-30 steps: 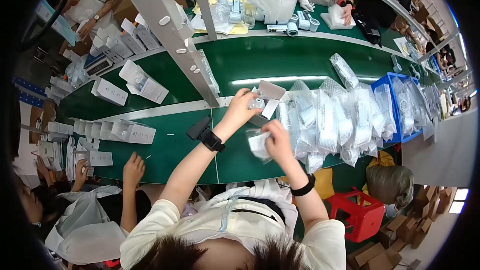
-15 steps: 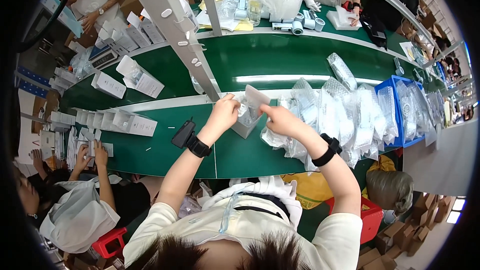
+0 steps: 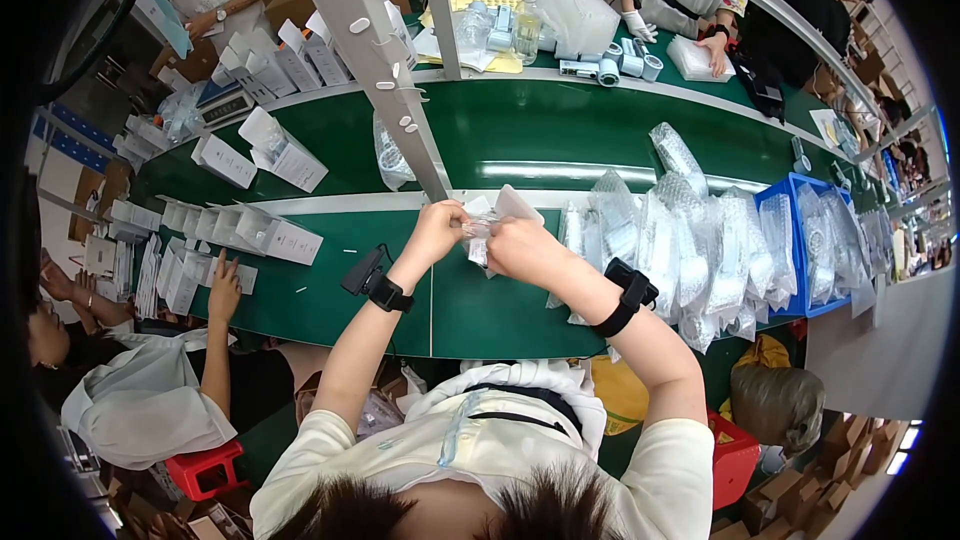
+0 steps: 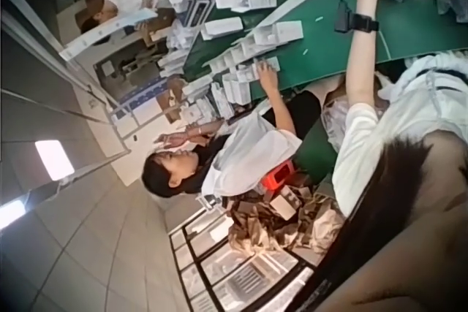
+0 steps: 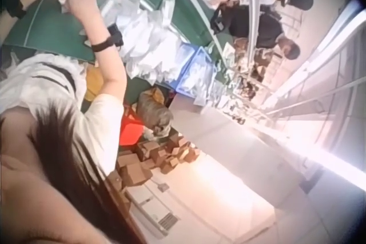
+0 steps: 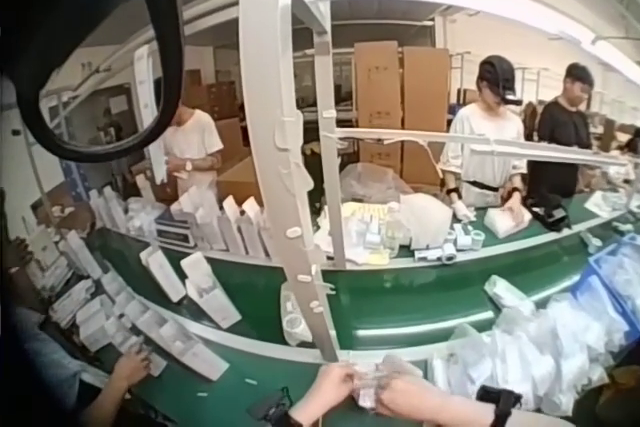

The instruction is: The person packages handheld fans by hand, placing a bubble-wrapped fan, a small plastic bag, and a manual into a box. They then close the box and set it on the assembly line before repeating the process.

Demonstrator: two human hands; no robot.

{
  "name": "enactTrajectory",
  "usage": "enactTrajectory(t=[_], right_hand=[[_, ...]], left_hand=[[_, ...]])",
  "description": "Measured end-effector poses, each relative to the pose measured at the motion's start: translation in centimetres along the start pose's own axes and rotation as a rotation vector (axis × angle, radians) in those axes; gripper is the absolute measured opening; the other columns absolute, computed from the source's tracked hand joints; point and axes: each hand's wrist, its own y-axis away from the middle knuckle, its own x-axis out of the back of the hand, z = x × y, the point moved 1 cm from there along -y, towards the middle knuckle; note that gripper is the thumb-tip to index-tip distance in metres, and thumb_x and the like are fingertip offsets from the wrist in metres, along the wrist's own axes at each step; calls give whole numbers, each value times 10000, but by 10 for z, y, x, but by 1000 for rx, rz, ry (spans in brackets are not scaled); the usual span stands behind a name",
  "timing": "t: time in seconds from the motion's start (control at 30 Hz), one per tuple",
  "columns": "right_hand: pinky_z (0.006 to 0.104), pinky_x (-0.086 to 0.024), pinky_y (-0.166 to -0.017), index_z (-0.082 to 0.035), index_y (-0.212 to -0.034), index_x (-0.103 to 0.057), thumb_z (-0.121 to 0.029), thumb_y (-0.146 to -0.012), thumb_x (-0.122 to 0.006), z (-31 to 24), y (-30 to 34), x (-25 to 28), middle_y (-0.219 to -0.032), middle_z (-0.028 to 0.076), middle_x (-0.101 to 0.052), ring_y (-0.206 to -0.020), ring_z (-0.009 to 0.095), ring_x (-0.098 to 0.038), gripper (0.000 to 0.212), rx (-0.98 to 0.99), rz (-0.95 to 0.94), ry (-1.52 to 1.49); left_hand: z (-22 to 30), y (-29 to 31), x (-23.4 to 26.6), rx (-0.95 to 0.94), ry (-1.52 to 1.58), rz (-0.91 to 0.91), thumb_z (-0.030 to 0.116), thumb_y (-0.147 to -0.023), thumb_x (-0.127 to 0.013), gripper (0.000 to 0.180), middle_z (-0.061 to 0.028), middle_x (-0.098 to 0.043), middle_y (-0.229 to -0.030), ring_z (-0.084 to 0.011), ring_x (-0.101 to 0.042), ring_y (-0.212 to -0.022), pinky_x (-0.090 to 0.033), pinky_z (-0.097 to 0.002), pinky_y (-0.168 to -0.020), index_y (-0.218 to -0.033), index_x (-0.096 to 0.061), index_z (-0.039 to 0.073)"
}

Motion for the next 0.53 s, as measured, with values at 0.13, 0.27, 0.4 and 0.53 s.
enactTrajectory(t=[0.13, 0.27, 0.4, 0.53], right_hand=[[343, -455, -651, -3, -800, -565, -153, -650, -613, -21, -4, 3, -822, 92, -564, -713, 266, -551, 217, 32, -257, 151], [336, -450, -633, -3, -825, -569, -138, -674, -602, -34, 33, 29, -777, 96, -573, -713, 279, -544, 205, 172, 717, -143], [327, -447, -641, 8, -844, -568, -95, -711, -570, -47, 129, 24, -797, 103, -571, -727, 271, -549, 168, -48, 818, -204], [304, -450, -628, 1, -836, -577, -1, -732, -521, -82, 202, -35, -767, 110, -581, -736, 248, -563, 118, -766, 886, -387]], left_hand=[[8, 11, -1, 26, 54, 53, -13, -624, -595, 47, -146, -548, -723, -311, -549, -662, -436, -354, -588, -665, -573, -20], [30, 42, 35, 73, 4, 251, -30, -616, -615, 76, -109, -517, -651, -212, -547, -594, -417, -303, -533, -671, -562, -22], [13, 91, 147, 256, -187, 552, 9, -697, -600, 45, -42, -555, -664, -113, -458, -601, -358, -237, -551, -736, -592, -13], [-20, 45, 202, 256, -204, 569, 5, -727, -584, 24, -77, -603, -693, -119, -501, -625, -384, -226, -598, -732, -607, 12]])
